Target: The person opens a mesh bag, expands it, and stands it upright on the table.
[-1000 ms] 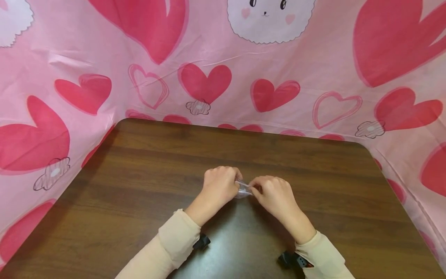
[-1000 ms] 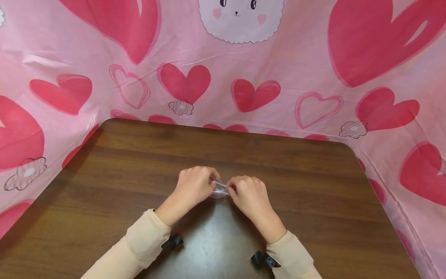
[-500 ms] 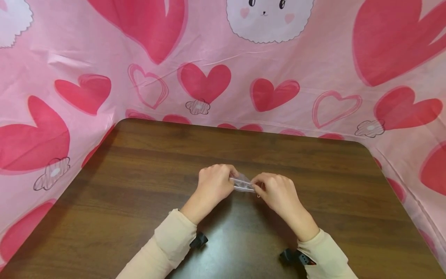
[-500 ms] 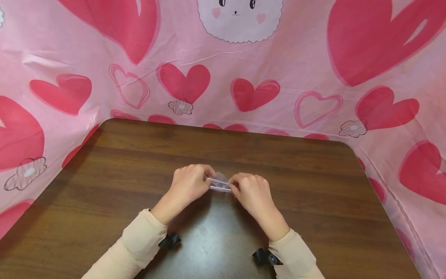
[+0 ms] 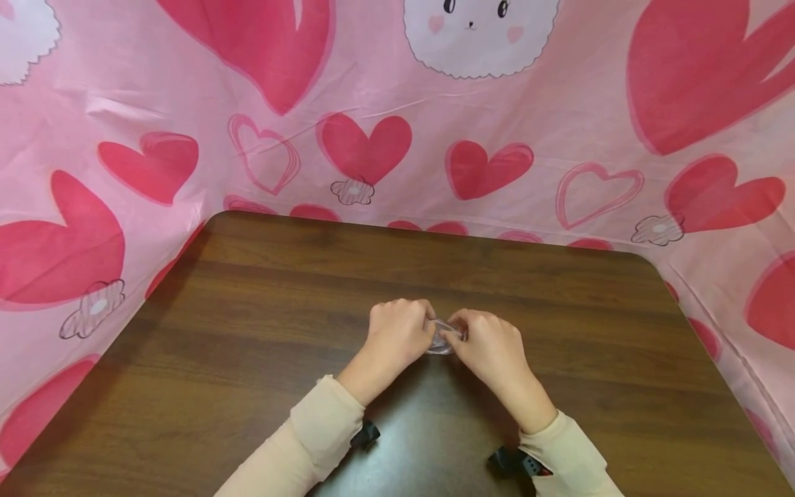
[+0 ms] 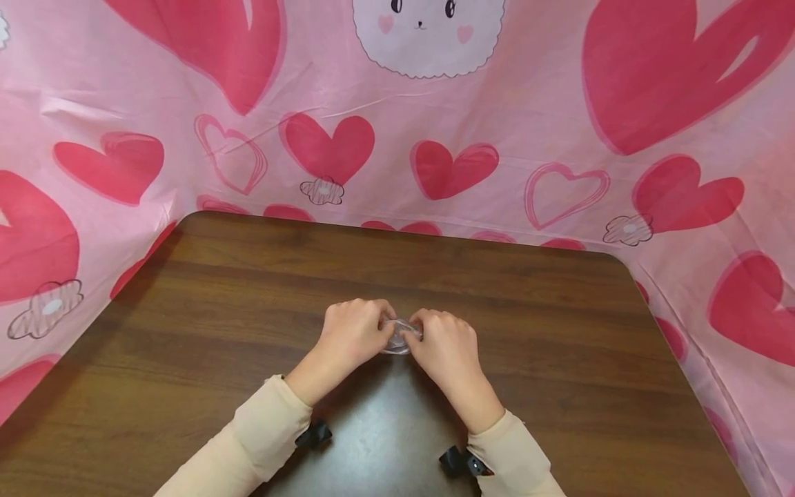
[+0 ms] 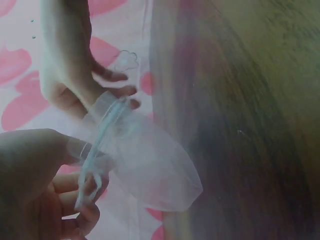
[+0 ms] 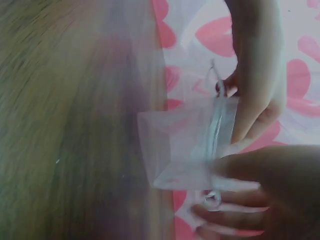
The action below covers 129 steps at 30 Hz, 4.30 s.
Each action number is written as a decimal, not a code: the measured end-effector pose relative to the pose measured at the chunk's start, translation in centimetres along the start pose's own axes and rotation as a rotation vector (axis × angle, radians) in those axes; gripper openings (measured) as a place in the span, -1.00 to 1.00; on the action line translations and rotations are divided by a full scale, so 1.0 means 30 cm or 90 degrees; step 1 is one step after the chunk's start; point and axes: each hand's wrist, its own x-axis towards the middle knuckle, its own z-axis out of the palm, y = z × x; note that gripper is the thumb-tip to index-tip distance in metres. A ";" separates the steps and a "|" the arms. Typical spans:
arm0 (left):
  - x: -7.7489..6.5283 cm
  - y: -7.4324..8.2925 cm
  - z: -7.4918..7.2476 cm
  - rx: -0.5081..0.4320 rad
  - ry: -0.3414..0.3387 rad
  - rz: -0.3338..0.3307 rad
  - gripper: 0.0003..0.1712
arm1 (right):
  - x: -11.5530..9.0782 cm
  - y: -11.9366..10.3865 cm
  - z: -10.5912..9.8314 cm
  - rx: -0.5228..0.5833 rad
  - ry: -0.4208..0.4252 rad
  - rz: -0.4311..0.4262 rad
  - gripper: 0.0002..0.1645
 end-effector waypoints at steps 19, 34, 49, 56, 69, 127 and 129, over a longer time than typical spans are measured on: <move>0.014 -0.069 -0.011 -0.052 -0.044 -0.093 -0.91 | -0.003 0.009 -0.008 0.039 -0.076 0.068 -0.96; 0.004 -0.024 -0.001 -0.073 0.017 -0.038 -0.74 | -0.002 0.017 0.009 0.066 -0.015 0.060 -0.73; -0.005 -0.037 -0.006 -0.065 0.030 -0.030 -0.75 | -0.009 0.029 0.011 0.079 -0.023 0.063 -0.72; -0.008 -0.043 -0.009 -0.062 0.028 -0.029 -0.75 | -0.009 0.030 0.009 0.081 -0.025 0.063 -0.72; -0.025 -0.072 0.011 -0.071 0.011 -0.045 -0.75 | -0.026 0.043 0.013 0.068 -0.051 0.037 -0.73; -0.028 -0.044 -0.044 -0.064 -0.004 0.008 -0.89 | 0.004 -0.014 -0.089 -0.001 -0.076 0.022 -0.95; -0.018 -0.042 -0.045 -0.063 -0.023 0.001 -0.90 | 0.013 -0.015 -0.091 0.012 -0.100 0.027 -0.95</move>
